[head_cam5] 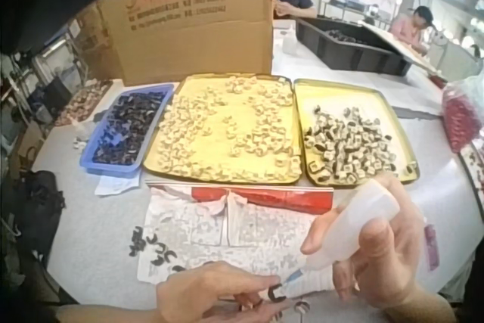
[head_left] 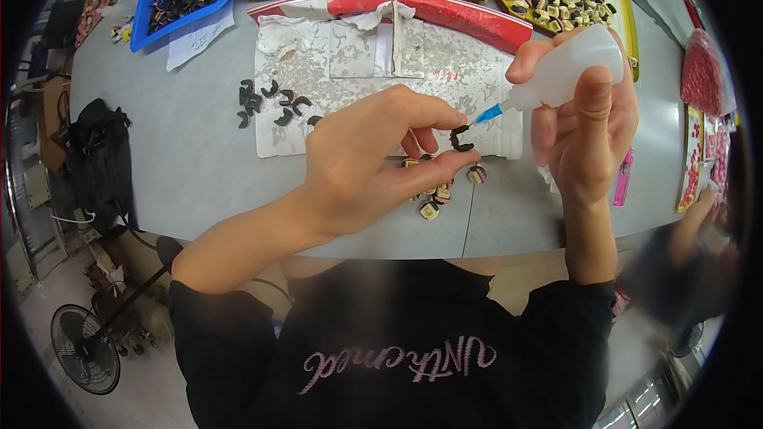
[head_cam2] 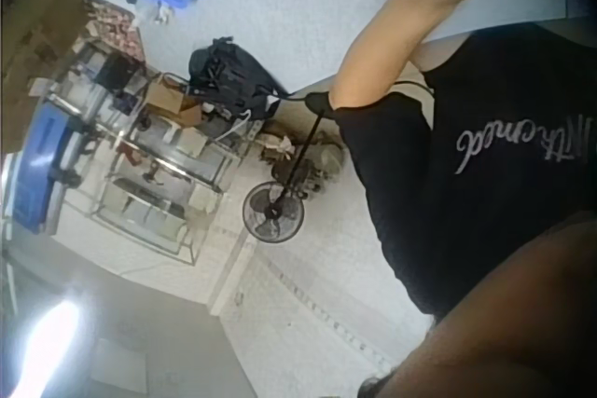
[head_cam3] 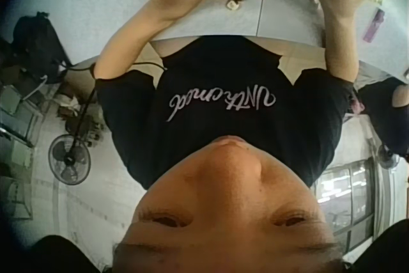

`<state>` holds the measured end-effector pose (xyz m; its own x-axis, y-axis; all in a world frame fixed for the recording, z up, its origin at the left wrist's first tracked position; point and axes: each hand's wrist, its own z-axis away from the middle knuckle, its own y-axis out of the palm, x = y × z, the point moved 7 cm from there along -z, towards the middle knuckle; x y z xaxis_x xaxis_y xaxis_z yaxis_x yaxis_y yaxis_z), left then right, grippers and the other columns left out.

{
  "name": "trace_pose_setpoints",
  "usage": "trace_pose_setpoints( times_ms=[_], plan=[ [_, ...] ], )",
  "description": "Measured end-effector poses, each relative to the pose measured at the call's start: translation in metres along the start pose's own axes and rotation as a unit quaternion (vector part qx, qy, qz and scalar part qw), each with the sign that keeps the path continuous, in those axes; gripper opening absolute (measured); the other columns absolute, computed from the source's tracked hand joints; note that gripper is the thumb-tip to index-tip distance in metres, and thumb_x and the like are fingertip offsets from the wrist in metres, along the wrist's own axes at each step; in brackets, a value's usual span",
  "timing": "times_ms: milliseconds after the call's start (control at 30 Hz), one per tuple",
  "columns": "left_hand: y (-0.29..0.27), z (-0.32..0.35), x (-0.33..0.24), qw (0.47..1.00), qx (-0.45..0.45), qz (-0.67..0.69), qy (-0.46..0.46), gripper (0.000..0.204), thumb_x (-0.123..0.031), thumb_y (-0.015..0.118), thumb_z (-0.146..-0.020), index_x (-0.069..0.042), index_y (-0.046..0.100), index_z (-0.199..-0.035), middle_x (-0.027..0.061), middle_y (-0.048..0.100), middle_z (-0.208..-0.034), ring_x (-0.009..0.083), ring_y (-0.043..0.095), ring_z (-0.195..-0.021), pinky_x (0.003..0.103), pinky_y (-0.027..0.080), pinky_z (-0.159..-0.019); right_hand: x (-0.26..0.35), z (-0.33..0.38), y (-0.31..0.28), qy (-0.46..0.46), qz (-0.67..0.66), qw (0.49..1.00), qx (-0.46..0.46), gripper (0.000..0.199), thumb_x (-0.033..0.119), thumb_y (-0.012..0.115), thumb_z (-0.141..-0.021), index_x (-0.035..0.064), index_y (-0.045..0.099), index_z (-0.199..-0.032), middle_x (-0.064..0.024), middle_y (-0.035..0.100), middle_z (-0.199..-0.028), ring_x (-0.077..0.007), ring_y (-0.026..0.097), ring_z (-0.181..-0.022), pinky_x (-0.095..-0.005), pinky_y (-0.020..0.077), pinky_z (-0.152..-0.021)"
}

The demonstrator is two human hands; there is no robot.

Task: The person applies glue to small black pieces using a glue bottle and attaches them onto figurine parts by hand.

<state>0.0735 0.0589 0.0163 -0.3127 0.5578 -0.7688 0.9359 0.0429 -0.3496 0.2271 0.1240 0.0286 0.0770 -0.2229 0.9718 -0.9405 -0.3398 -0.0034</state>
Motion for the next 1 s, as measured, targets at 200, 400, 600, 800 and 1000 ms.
trace_pose_setpoints(
  times_ms=[200, 400, 600, 800, 1000],
  plan=[
    [0.0, 0.001, -0.001, 1.0, 0.001, 0.005, 0.003, 0.042, 0.004, 0.081, -0.068, 0.002, 0.058, -0.103, 0.0081, 0.063, -0.078, 0.0081, 0.06, -0.059, 0.018, 0.047, -0.051, 0.003, 0.0, -0.002, -0.011, 0.017, 1.0, 0.003, 0.048, 0.044, 0.044, -0.099, -0.0032, 0.044, -0.108, -0.0213, 0.061, -0.092, -0.0041, 0.038, -0.04, -0.0146, 0.0275, -0.037],
    [0.0, 0.001, -0.002, 1.0, 0.002, 0.002, 0.012, 0.043, 0.004, 0.082, -0.068, 0.003, 0.057, -0.103, 0.0082, 0.062, -0.077, 0.0083, 0.06, -0.058, 0.018, 0.047, -0.051, 0.003, 0.001, -0.003, -0.003, 0.02, 1.0, -0.004, 0.049, 0.045, 0.044, -0.098, -0.0033, 0.044, -0.107, -0.0215, 0.061, -0.092, -0.0038, 0.038, -0.041, -0.0144, 0.0279, -0.037],
    [0.0, 0.0, -0.003, 1.0, -0.001, -0.002, 0.01, 0.042, 0.003, 0.082, -0.067, 0.003, 0.058, -0.102, 0.0081, 0.062, -0.076, 0.0082, 0.06, -0.058, 0.018, 0.047, -0.051, 0.001, 0.002, 0.0, -0.017, 0.016, 1.0, 0.011, 0.05, 0.045, 0.044, -0.098, -0.0037, 0.044, -0.108, -0.0215, 0.062, -0.093, -0.0031, 0.038, -0.041, -0.0143, 0.0268, -0.037],
    [-0.001, 0.0, -0.002, 1.0, -0.002, -0.009, 0.016, 0.043, 0.003, 0.082, -0.067, 0.003, 0.057, -0.102, 0.0085, 0.063, -0.078, 0.0081, 0.059, -0.059, 0.018, 0.047, -0.052, -0.001, -0.001, -0.005, 0.005, 0.015, 1.0, 0.024, 0.05, 0.046, 0.041, -0.099, -0.0032, 0.045, -0.111, -0.0212, 0.062, -0.096, -0.0047, 0.046, -0.051, -0.0158, 0.0334, -0.045],
    [-0.005, -0.001, -0.004, 0.999, -0.005, -0.02, 0.028, 0.047, 0.004, 0.082, -0.068, 0.002, 0.053, -0.104, 0.0105, 0.064, -0.084, 0.0086, 0.057, -0.061, 0.019, 0.048, -0.054, -0.004, -0.017, -0.035, -0.049, -0.032, 0.998, -0.021, 0.043, 0.035, 0.047, -0.099, -0.0032, 0.046, -0.12, -0.0247, 0.056, -0.122, -0.0134, 0.055, -0.089, -0.0243, 0.0432, -0.078]
  ],
)
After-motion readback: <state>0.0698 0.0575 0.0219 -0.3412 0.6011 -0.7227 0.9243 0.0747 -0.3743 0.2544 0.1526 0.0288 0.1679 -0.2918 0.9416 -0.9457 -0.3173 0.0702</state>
